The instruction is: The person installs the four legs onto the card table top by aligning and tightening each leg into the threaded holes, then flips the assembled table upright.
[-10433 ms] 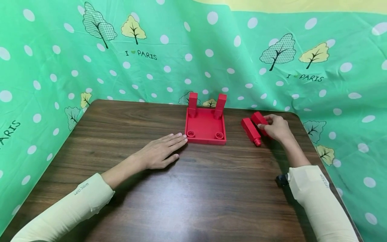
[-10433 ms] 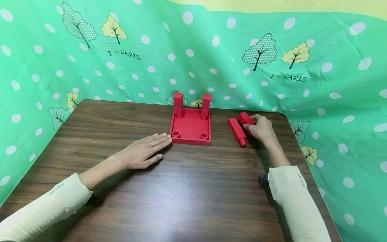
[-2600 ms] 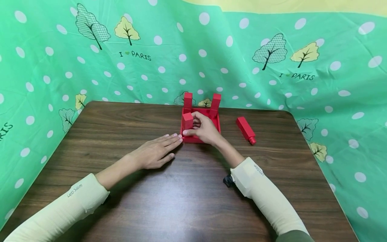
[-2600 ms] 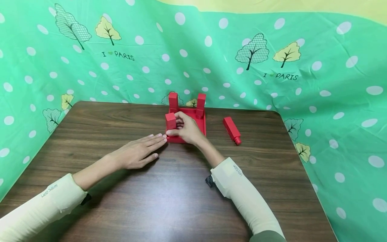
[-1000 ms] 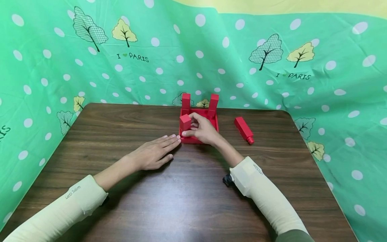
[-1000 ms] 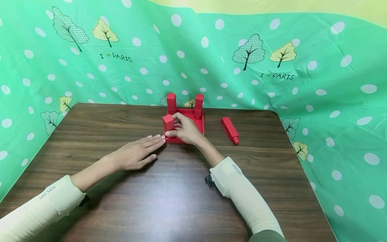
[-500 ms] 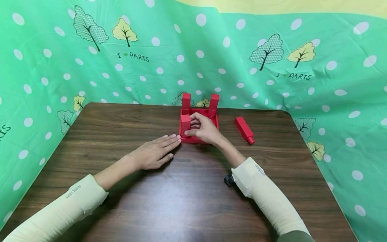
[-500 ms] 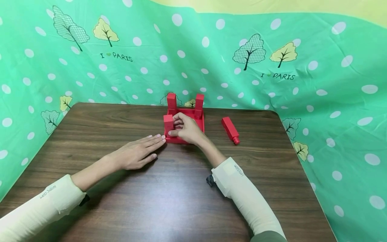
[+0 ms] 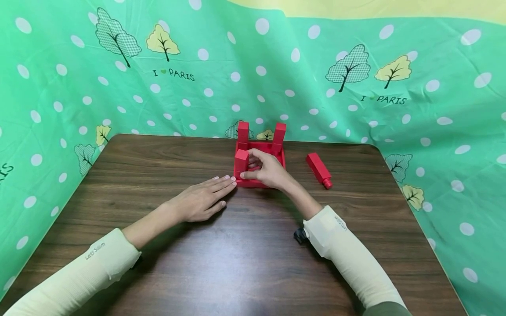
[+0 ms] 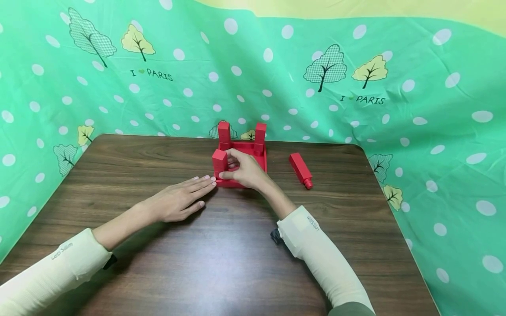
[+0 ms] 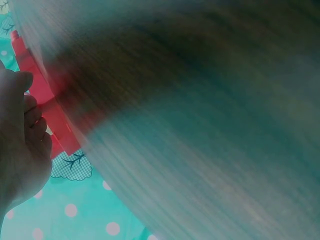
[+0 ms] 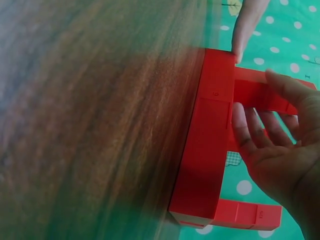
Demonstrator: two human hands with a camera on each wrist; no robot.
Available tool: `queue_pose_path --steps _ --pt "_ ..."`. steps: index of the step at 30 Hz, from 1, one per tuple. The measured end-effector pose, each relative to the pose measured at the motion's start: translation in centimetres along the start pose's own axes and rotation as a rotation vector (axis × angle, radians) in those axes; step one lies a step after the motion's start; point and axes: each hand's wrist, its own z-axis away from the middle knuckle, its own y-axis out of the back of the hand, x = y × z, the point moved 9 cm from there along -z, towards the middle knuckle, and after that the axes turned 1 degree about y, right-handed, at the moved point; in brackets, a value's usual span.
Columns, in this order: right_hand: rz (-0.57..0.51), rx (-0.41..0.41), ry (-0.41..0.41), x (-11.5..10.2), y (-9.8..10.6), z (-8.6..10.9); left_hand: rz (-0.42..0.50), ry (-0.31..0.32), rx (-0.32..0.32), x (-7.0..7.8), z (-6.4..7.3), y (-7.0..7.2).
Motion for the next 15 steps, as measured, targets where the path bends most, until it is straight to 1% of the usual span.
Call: queue_pose_path --steps 3,5,11,15 --pt "0.04 -0.02 0.025 -0.29 -0.07 0.02 -0.003 -0.001 0.001 0.06 0.0 0.07" --pt "0.041 -0.022 0.033 -0.36 -0.1 -0.02 -0.003 -0.002 0.001 0.11 0.02 0.12" --pt "0.0 -0.007 0.034 -0.19 -0.23 -0.36 0.003 -0.002 0.0 0.19 0.08 0.18" --pt "-0.037 0.001 0.022 -0.1 -0.37 -0.58 0.003 -0.005 0.011 0.27 0.07 0.27"
